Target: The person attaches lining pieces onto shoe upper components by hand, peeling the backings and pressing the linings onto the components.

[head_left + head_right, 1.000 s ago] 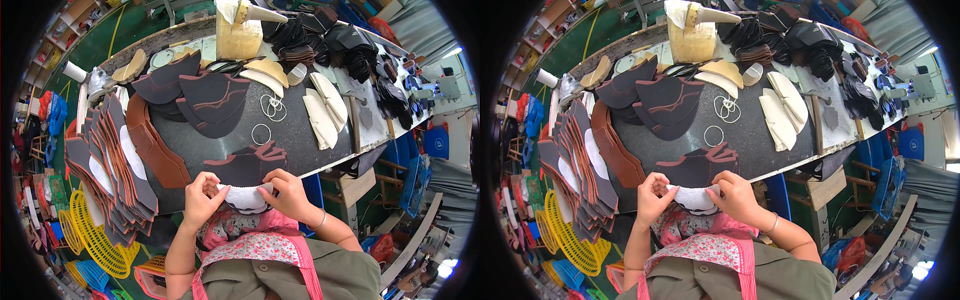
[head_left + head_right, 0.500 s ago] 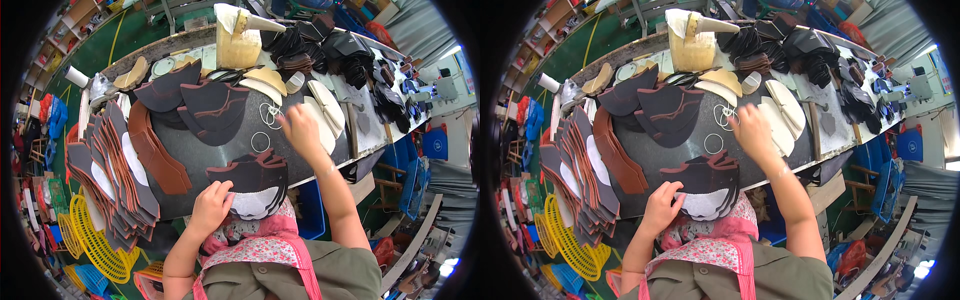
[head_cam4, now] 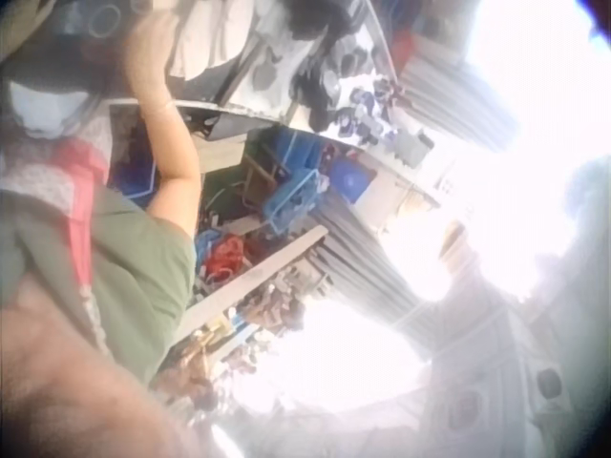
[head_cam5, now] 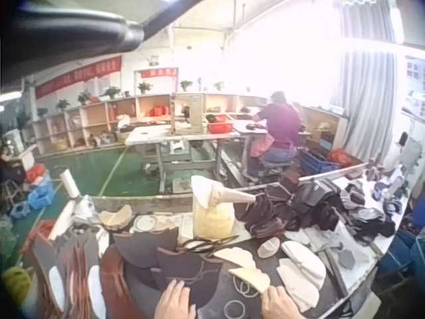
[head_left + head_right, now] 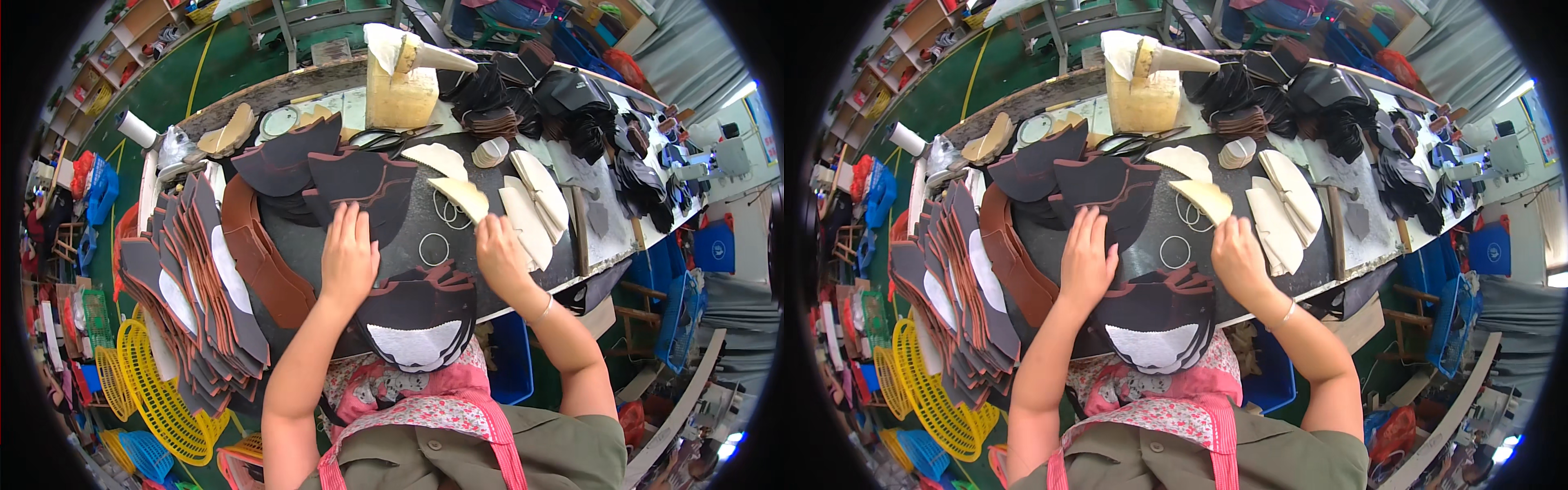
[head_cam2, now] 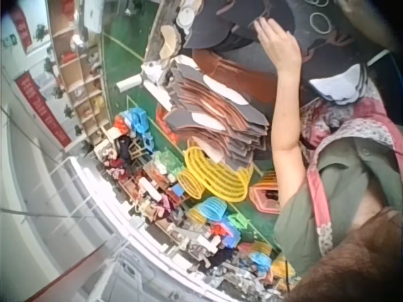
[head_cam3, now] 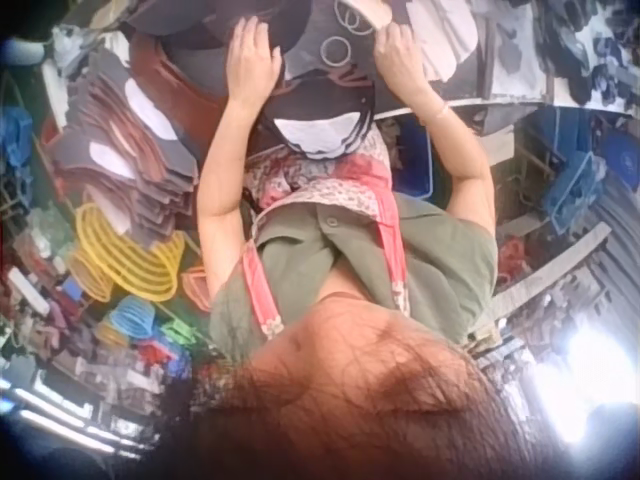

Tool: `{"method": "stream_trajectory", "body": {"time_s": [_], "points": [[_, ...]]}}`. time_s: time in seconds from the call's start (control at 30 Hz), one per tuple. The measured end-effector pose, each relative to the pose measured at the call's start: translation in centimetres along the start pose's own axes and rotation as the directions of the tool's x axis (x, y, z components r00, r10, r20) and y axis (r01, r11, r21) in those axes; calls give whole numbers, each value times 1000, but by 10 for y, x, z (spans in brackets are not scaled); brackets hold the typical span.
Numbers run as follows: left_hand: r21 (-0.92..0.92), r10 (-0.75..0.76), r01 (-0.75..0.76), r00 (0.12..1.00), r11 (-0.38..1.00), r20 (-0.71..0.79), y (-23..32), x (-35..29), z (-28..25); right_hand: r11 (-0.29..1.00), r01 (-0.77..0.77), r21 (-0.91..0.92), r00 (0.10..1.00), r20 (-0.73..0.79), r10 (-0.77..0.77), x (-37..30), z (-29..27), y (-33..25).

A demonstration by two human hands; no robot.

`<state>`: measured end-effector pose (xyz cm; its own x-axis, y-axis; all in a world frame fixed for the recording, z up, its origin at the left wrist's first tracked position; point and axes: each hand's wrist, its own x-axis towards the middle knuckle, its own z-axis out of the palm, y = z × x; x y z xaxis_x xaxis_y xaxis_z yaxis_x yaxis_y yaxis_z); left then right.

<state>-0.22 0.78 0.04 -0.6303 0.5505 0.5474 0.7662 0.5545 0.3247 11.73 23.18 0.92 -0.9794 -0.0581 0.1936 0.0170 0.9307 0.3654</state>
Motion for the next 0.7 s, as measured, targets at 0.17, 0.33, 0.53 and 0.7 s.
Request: {"method": "stream_trajectory", "body": {"time_s": [0.17, 0.33, 0.53, 0.7], "points": [[224, 36, -119, 939, 967, 343, -24, 11, 21, 960, 138, 243, 989, 26, -149, -19, 0, -8], [-113, 191, -179, 976, 977, 109, 17, -1, -20, 896, 19, 444, 997, 57, -49, -12, 11, -6], [-374, 309, -174, 889, 911, 339, 84, -76, -69, 540, -120, 833, 993, 104, 59, 0, 15, 5], [-537, 236, 56, 857, 842, 458, 93, -54, -65, 248, -362, 898, 927, 375, -3, 5, 20, 16]]}}
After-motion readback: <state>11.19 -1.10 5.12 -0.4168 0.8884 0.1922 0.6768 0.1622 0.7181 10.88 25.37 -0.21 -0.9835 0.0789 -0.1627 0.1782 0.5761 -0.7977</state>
